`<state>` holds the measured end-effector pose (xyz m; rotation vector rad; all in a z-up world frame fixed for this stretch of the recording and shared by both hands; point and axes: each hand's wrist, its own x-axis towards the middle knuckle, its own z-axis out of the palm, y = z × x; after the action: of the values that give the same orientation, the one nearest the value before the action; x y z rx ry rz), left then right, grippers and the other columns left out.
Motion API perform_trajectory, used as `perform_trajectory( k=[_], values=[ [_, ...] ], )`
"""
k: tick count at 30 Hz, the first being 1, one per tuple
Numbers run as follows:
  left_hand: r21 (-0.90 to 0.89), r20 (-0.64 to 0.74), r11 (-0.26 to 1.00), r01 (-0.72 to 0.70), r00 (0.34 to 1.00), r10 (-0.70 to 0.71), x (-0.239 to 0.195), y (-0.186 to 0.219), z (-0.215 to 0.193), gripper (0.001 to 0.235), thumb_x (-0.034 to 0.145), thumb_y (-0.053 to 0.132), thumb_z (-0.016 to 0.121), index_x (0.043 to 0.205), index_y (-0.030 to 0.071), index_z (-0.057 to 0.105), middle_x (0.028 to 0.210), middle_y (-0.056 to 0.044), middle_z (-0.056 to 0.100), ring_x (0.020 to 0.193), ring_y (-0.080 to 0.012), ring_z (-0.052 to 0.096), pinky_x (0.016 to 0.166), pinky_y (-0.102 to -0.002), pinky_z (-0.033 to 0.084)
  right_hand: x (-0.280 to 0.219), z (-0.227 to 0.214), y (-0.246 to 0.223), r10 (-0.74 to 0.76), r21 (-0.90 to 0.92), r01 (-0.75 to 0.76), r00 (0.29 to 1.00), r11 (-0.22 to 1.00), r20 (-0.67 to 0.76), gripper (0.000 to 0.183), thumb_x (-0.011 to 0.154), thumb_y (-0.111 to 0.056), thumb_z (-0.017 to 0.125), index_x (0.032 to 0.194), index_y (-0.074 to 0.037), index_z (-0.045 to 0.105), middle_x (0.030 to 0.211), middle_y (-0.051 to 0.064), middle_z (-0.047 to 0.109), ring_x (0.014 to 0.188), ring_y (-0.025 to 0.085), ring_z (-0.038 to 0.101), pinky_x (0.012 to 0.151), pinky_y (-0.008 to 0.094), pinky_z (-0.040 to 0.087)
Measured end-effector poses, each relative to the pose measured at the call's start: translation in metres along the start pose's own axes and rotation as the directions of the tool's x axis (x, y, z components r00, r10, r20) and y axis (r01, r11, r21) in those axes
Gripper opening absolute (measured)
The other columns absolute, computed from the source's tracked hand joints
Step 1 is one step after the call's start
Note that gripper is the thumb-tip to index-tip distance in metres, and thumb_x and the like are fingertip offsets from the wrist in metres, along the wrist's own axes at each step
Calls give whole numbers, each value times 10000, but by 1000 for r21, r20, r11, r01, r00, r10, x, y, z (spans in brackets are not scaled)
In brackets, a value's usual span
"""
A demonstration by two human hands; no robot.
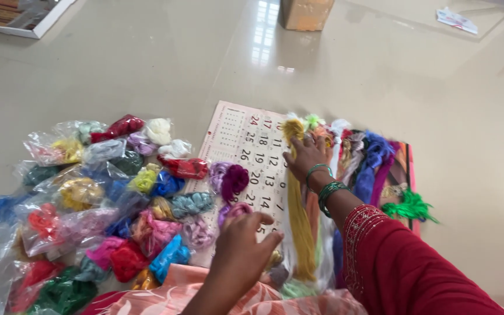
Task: The person sits on the floor and works through colored thread skeins one at a time: they stretch a skein, twist it, fold it, and tie it into a knotted bundle, then place it on a numbered board alongside other prepared skeins. They handle pink, purple, magenta, yellow, white, and gray skeins in sequence.
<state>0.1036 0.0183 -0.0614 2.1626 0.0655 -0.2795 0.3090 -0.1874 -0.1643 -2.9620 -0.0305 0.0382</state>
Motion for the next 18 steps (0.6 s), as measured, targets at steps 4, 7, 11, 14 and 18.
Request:
perform_trajectory(
  k=[4,7,11,14,18],
  values=[
    [11,-107,991,-137,985,137,4,11,-10,367,821,371,747,1078,109,730,1141,-136,694,1209,-349,536,1042,-475,399,14,-2,-8,16,-79,-17,1000,997,-4,529,940,-495,526,1404,-244,556,1524,145,439,1472,442,171,1120,688,160],
    [2,-49,995,-99,994,99,3,10,-12,357,826,361,738,1081,110,726,1121,-131,698,1221,-340,533,1056,-469,397,15,7,-12,-85,-85,85,996,993,5,431,969,-401,494,1339,-224,626,1492,108,515,1480,417,227,1180,635,180],
    [0,-49,995,-96,994,96,5,14,-12,383,823,373,734,1110,119,723,1143,-133,690,1215,-354,532,1048,-477,399,10,9,-26,-260,164,298,941,941,-215,378,951,-242,522,1287,-175,682,1363,137,629,1358,402,430,1125,546,327],
    [36,-70,992,-121,990,123,3,17,-9,373,832,375,736,1087,103,723,1141,-146,694,1218,-370,523,1055,-488,390,10,14,-31,-83,345,162,969,924,-231,360,961,-179,527,1284,-166,687,1241,179,683,1204,393,585,1036,491,451],
    [24,-14,998,-52,999,52,1,26,-8,381,826,380,729,1101,117,719,1169,-123,693,1201,-348,534,1036,-479,409,22,36,-28,-83,348,148,977,926,-196,322,959,-177,602,1266,-113,677,1083,226,723,1047,412,678,936,480,522]
  ],
)
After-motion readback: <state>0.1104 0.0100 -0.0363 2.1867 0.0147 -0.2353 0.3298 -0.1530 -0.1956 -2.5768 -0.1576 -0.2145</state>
